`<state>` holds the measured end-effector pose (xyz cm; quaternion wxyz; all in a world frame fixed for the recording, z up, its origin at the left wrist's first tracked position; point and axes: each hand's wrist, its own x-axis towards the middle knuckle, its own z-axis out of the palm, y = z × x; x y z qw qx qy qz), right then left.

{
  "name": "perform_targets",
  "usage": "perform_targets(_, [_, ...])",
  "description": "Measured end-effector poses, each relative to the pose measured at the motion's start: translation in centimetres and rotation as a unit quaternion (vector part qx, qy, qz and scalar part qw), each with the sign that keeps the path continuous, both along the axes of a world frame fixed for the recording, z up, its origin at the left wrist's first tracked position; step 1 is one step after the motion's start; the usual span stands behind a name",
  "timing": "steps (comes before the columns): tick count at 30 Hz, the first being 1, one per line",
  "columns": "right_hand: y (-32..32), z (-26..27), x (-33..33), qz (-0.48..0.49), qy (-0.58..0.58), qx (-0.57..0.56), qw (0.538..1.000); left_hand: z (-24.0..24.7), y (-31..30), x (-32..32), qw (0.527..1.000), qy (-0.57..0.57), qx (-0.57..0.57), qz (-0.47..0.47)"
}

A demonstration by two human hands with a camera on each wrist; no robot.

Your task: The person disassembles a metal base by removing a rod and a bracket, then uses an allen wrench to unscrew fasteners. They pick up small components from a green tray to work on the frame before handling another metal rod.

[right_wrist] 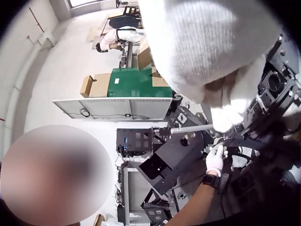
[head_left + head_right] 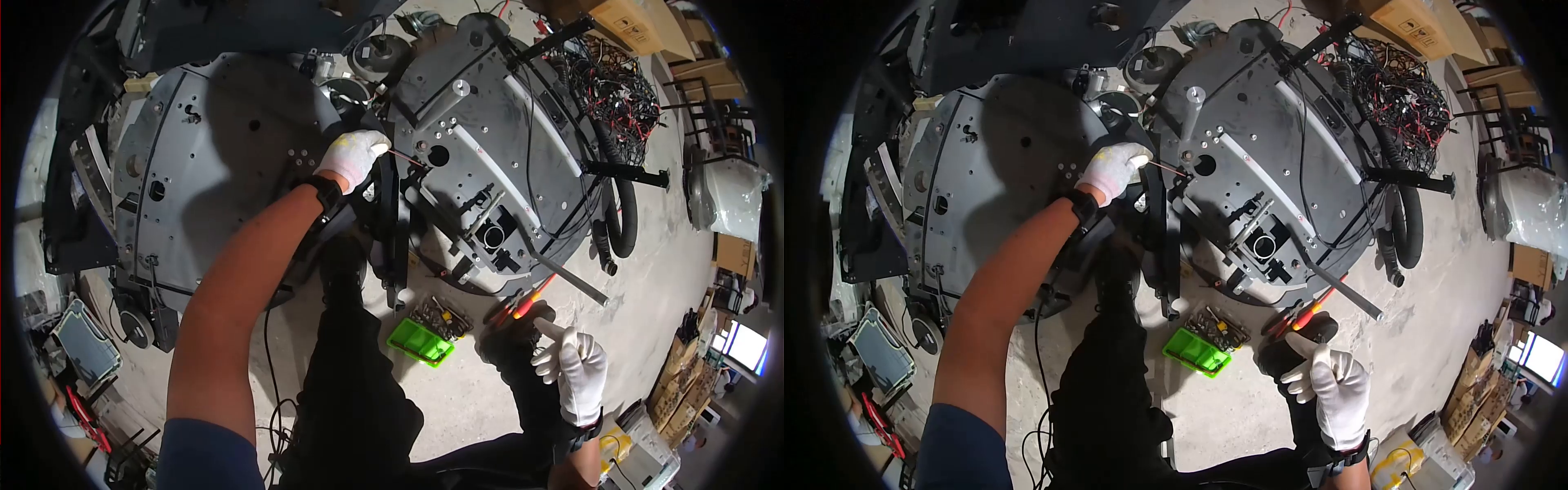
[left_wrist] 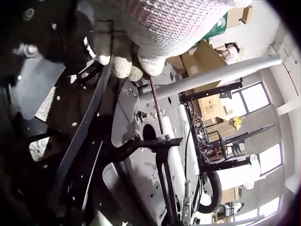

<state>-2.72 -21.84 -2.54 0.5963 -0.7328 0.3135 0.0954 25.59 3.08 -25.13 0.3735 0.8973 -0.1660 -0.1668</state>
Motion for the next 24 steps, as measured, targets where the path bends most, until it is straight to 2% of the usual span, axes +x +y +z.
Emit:
perform_targets(2, [-0.1, 0.1, 0.1, -0.008, 0.042, -0.017, 0.999, 0.1, -0.2, -0.2, 1.000, 0.001, -0.011, 0.003])
perform_targets(4, [-0.2, 0.0, -0.1, -0.012, 0.039, -0.019, 0.999, 0.0, -0.3, -0.1, 0.997, 0.037, -0.060, 0.027])
perform_targets(11, [-0.2, 0.1, -0.1, -0.016, 0.043, -0.029, 0.999, -1.1, -0.3, 0.3, 0.997, 0.048, -0.061, 0.023])
perform_targets(13, [-0.4, 0.1, -0.3, -0.017, 0.048, -0.026, 0.998, -1.6, -0.2, 0.6, 0.993, 0.065, -0.098, 0.018])
perform_targets(14, [-0.5, 0.1, -0.3, -0.017, 0.054, -0.023, 0.998, -1.1, -0.4, 0.6, 0.993, 0.064, -0.098, 0.018])
perform_targets(16, [-0.4, 0.4, -0.2, -0.020, 0.058, -0.021, 0.998, 0.0, -0.5, 0.9, 0.999, -0.025, -0.008, -0.038])
perform_targets(20, [-0.5, 0.4, -0.5, -0.032, 0.058, -0.019, 0.998, 0.4, -0.9, 1.7, 0.997, -0.032, -0.002, -0.064])
perform_targets(23, [-0.5, 0.4, -0.8, -0.035, 0.046, -0.009, 0.998, 0.6, -1.6, 2.0, 0.998, -0.012, -0.005, -0.057])
perform_targets(24, [-0.5, 0.4, -0.8, -0.036, 0.046, -0.009, 0.998, 1.1, -2.0, 2.0, 0.997, 0.063, -0.027, -0.020])
